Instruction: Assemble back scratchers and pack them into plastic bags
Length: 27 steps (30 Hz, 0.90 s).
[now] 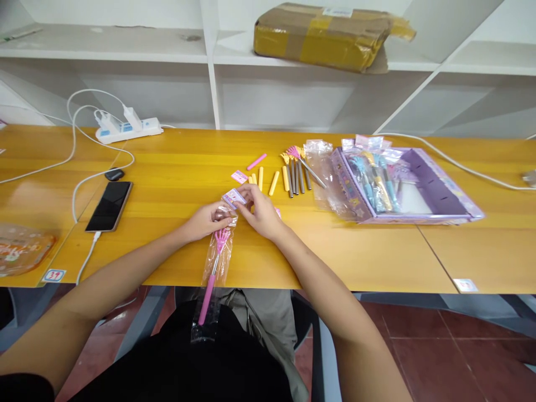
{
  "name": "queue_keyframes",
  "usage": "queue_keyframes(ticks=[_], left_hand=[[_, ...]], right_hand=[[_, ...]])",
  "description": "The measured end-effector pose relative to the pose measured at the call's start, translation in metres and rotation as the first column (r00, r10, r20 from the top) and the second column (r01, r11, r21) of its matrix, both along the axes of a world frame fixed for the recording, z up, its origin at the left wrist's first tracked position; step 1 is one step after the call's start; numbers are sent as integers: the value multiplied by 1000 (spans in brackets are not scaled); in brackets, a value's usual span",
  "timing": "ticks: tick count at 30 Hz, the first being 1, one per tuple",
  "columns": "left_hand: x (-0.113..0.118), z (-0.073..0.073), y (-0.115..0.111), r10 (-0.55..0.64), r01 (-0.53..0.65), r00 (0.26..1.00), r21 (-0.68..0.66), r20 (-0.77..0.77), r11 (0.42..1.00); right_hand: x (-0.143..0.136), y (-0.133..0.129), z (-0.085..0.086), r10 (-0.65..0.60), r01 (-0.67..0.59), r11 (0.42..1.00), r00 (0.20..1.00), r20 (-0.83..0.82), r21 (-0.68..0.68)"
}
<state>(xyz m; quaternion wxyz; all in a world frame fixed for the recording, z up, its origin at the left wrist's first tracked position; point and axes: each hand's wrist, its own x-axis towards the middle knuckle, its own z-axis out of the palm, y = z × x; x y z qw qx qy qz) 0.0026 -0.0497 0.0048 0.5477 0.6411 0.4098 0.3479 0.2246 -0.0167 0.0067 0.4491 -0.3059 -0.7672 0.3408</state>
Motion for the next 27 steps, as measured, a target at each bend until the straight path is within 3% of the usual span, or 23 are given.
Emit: queue_keyframes(ticks=[9,19,27], left_hand=[[-4,-9,1,34,-25,996,97,-86,995],[-4,-7,0,39,-26,993,115,-114,993],[-3,-11,3,37,-28,997,119,-74,993]], right_hand=[[7,2,3,6,-8,1000,995,97,17],[11,1,7,33,-49,996,980,198,77],[11,-2,17,54,-104,971,972,227,216]])
